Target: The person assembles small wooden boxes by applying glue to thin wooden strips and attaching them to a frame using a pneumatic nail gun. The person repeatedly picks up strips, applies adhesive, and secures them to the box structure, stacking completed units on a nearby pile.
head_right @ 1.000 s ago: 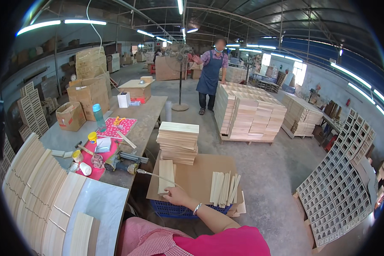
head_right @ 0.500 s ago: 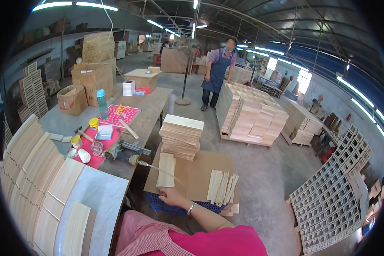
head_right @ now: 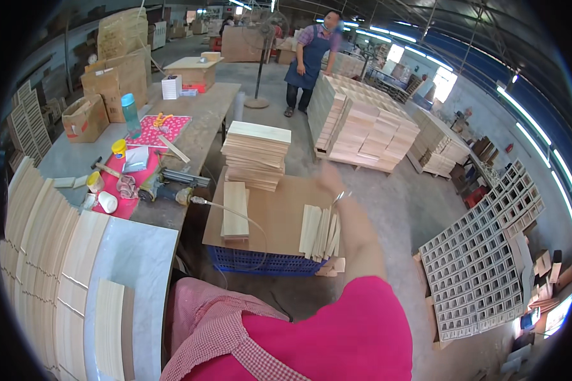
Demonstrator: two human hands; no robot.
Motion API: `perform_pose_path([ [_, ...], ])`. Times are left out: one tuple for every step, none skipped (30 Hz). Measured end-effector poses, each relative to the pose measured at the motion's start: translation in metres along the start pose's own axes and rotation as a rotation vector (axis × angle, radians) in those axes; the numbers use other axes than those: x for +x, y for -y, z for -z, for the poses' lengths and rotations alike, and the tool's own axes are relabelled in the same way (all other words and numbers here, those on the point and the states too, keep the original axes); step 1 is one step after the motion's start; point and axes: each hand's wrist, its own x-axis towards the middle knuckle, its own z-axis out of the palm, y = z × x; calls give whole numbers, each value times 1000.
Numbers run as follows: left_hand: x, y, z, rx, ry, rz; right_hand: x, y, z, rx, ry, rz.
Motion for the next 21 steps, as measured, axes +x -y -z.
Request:
perform_pose_path([
  [-4,-13,2,-1,8,2,26,-15,28,-29,-30,-144],
  [-5,-21,-2,-9,34,0,40,-43,56,-128,-112,-124],
  [-3,-19,-1,-8,46,-5,51,-56,82,-134,-102,-173],
  [-2,-15,3,-5,46,-8,57,-55,102,-133,-91,-213],
  [-3,-13,9,0,40,-8,58,-40,111,-86,-41,-258],
  [-3,-16,15,-1,39,-6,58,-23,123,-44,2,-304],
  [-5,-16,12,-17,44,0,59,-12,137,-6,30,-354],
  [-7,-16,10,-32,47,6,54,-6,139,-36,21,-354],
  [-9,-15,10,-46,47,13,60,-4,145,-36,5,-338],
  [-4,2,8,-55,51,8,58,-6,147,-32,-3,-334],
  [1,8,6,-55,63,0,52,-8,146,-37,-3,-336],
  [5,13,6,-54,73,-7,42,-8,146,-17,-8,-354],
  [5,13,6,-57,68,-6,42,-6,144,-20,-6,-354],
  [5,12,7,-59,61,-5,42,-5,141,-23,-4,-352],
  [4,12,9,-60,54,-3,43,-4,139,-26,-2,-350],
  [4,9,5,-70,55,-2,43,-12,141,-55,-5,-344],
  [3,4,3,-80,49,4,47,-19,140,-81,-9,-331],
  [2,-1,1,-89,44,9,51,-25,138,-108,-14,-320],
  [1,-4,6,-92,26,16,52,-11,137,-64,7,-324],
  [-2,-6,9,-99,8,26,50,10,144,-21,25,-325],
  [-4,-8,13,-106,-9,37,54,26,147,20,42,-327],
])
